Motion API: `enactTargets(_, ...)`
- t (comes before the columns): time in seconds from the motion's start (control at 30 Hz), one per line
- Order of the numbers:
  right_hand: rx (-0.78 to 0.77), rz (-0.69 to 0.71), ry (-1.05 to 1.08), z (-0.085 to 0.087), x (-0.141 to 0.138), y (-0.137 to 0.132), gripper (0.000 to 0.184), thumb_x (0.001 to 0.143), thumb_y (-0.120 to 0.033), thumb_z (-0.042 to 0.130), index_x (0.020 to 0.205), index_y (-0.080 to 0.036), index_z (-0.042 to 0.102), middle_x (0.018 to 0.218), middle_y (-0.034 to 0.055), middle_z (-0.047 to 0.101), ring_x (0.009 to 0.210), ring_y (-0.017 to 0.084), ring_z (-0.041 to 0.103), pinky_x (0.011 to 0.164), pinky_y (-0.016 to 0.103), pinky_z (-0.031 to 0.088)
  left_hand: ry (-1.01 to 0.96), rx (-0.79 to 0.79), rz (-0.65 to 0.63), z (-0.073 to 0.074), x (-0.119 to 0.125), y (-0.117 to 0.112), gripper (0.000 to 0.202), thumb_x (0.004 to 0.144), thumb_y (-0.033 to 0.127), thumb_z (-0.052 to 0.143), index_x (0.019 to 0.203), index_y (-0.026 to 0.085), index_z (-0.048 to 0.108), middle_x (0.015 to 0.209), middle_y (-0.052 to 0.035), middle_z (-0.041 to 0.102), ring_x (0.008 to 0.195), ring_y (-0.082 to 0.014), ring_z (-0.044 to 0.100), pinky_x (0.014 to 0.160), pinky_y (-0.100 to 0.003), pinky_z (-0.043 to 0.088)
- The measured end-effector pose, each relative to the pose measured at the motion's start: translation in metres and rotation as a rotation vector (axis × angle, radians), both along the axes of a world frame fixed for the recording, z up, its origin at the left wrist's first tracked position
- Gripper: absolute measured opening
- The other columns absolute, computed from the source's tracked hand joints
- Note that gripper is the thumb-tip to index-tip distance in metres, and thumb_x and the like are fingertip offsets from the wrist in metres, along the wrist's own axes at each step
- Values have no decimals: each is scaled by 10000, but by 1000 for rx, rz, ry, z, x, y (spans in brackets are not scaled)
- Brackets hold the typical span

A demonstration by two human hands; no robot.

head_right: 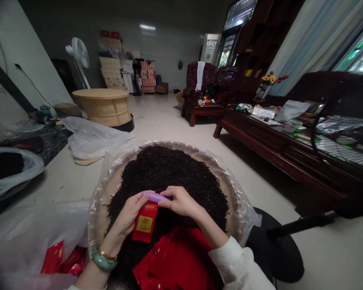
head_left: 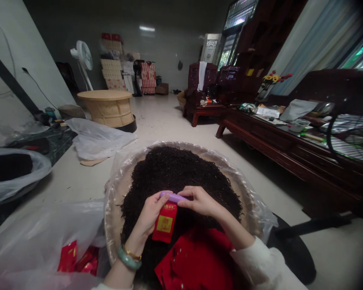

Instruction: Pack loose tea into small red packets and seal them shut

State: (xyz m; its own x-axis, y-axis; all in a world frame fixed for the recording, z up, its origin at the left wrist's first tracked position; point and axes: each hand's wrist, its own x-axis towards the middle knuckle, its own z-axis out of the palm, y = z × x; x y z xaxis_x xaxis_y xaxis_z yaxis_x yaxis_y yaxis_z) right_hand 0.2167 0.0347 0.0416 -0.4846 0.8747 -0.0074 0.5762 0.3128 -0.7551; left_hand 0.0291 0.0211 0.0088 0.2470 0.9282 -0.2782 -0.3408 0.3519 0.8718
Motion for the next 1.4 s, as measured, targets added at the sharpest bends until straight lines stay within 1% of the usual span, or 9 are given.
enactTargets(0.37, 4, -26, 7, -4, -2, -1, 203, 828, -307, 636, 941, -180, 747, 783, 24, 637, 747, 166, 577, 660, 242, 382, -7, -3, 5, -4, 0, 1, 616, 551, 507, 823, 983, 92, 679, 690, -40, 717, 568, -125, 615, 553, -209, 456)
enactTargets(0.47, -2, -55, 21, -7, 0, 0, 221, 816, -309, 640, 962, -179, 743, 815, 35, 659, 772, 178, 585, 680, 254, 395, -20, -24, -52, -3, -2, 1, 640, 562, 519, 817, 1022, 106, 653, 694, -38, 716, 579, -143, 650, 554, -214, 480)
enactTargets(0.6, -49, -72, 67, -7, 8, 3, 295, 805, -341, 630, 1019, -160, 723, 901, 57, 688, 824, 198, 599, 722, 274, 420, -30, -82, -182, -3, -5, -1, 593, 658, 599, 717, 978, 106, 640, 699, -75, 724, 528, -192, 678, 495, -257, 509)
enactTargets(0.8, -224, -166, 53, -6, 29, 4, 466, 817, -455, 575, 1137, -129, 666, 938, 66, 706, 745, 194, 605, 654, 284, 447, -1, -170, -166, 4, -8, -2, 575, 837, 628, 477, 878, 81, 648, 839, -171, 752, 493, -170, 673, 437, -227, 491)
enactTargets(1.0, -162, -257, -143, -23, 42, 5, 393, 785, -383, 617, 1072, -127, 694, 1050, 112, 703, 929, 263, 631, 824, 353, 460, 29, -96, -126, 2, -7, -2, 406, 732, 495, 697, 888, 136, 587, 767, -105, 752, 521, -197, 692, 470, -250, 514)
enactTargets(1.1, -6, -279, -111, -24, 31, 1, 327, 790, -382, 625, 998, -146, 713, 1028, 111, 699, 954, 250, 619, 858, 349, 446, 65, -66, -86, -2, -2, -2, 419, 669, 488, 746, 846, 143, 587, 678, -45, 720, 520, -183, 681, 503, -259, 523)
enactTargets(1.17, 72, -277, -3, -23, 16, -3, 271, 818, -386, 602, 930, -168, 719, 954, 85, 703, 889, 213, 623, 809, 315, 456, 93, -32, -80, -4, 1, -2, 433, 640, 511, 755, 808, 144, 596, 620, -12, 686, 510, -169, 664, 502, -251, 511)
enactTargets(1.3, 62, -275, 171, -25, -12, -8, 198, 778, -359, 661, 723, -172, 697, 721, 23, 685, 664, 148, 590, 617, 241, 432, 153, 52, -60, -5, 5, -4, 454, 616, 563, 744, 723, 143, 608, 548, 13, 643, 489, -136, 619, 469, -212, 450)
enactTargets(1.4, 21, -270, 240, -30, -21, -10, 247, 791, -342, 641, 624, -160, 658, 615, 1, 647, 579, 117, 544, 551, 220, 397, 139, 34, -60, -4, 6, -6, 474, 618, 600, 723, 720, 151, 610, 533, 14, 639, 474, -141, 608, 466, -221, 439)
